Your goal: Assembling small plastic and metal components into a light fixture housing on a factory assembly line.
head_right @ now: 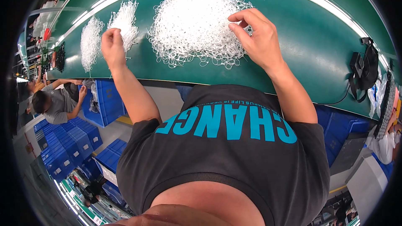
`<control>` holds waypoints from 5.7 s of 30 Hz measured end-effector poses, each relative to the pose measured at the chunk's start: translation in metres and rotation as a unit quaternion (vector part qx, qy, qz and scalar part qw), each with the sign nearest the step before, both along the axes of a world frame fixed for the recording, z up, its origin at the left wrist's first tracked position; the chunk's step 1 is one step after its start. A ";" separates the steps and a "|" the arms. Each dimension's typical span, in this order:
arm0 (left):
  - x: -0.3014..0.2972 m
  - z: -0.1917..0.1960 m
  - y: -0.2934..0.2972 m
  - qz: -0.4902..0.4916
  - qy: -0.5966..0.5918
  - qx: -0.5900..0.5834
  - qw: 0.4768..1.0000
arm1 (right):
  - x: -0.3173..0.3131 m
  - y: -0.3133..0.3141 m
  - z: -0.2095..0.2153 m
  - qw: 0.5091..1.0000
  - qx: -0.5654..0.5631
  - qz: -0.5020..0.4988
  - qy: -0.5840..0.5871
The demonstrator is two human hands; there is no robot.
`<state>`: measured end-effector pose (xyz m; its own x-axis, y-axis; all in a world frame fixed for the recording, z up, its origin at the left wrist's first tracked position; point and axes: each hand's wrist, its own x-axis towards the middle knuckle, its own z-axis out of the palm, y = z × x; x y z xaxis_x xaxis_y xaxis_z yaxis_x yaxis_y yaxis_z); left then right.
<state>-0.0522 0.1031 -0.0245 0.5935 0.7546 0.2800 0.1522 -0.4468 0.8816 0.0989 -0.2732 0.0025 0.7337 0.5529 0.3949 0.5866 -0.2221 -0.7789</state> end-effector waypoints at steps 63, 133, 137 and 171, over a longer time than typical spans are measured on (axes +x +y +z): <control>0.024 -0.001 -0.177 -0.329 -0.205 -0.307 0.869 | -0.038 0.058 0.006 0.987 0.122 0.075 0.075; 0.455 0.048 -0.068 -0.374 0.243 -0.185 0.876 | 0.108 -0.032 -0.041 0.954 0.126 -0.233 0.140; 0.401 0.053 -0.124 -0.346 0.155 -0.198 0.904 | 0.112 -0.031 -0.041 0.940 0.190 -0.231 0.166; 0.255 0.072 -0.223 -0.493 0.131 -0.105 0.854 | 0.138 -0.085 -0.003 0.964 0.141 -0.139 0.179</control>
<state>0.2026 -0.1196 0.0475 0.9906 -0.1306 -0.0398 -0.0023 -0.3076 0.9515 0.2370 -0.3578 0.0000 0.9551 0.2230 0.1953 0.2181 -0.0824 -0.9724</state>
